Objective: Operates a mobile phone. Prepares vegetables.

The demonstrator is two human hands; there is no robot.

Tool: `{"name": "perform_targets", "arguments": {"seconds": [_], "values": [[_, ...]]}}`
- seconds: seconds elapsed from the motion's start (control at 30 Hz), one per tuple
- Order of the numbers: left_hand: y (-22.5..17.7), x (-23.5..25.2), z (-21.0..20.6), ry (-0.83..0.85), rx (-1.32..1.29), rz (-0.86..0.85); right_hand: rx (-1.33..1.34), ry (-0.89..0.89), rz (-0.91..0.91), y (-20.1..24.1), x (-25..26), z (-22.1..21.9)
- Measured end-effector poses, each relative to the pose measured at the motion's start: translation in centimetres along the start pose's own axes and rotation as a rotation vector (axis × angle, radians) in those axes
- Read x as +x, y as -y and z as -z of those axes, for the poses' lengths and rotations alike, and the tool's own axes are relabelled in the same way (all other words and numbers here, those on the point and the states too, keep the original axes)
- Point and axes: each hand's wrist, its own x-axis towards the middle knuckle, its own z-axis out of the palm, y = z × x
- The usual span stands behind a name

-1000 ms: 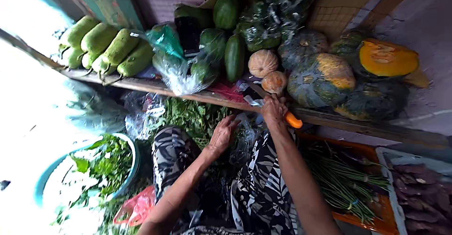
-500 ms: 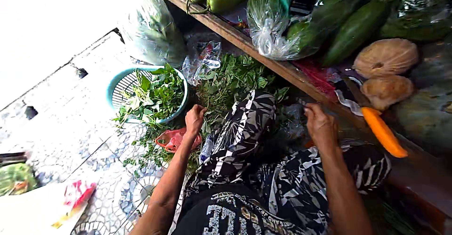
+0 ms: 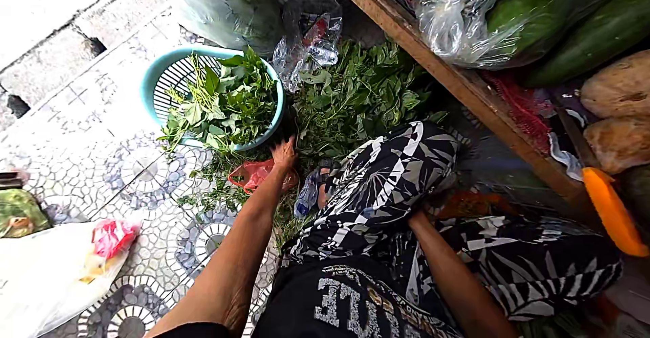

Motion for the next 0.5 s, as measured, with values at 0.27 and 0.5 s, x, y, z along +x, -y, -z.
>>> {"name": "perform_targets", "arguments": {"seconds": [0.27,0.5], "values": [[5.2,-5.3,2.9,-0.050,0.005,-0.080,-0.388,0.047,-0.043,2.7,-3.0,2.7],[8.0,-13.0,7.1,-0.053,0.034,0.172,-0.252,0.002,-0.037,1.9,-0.9,1.9]]}}
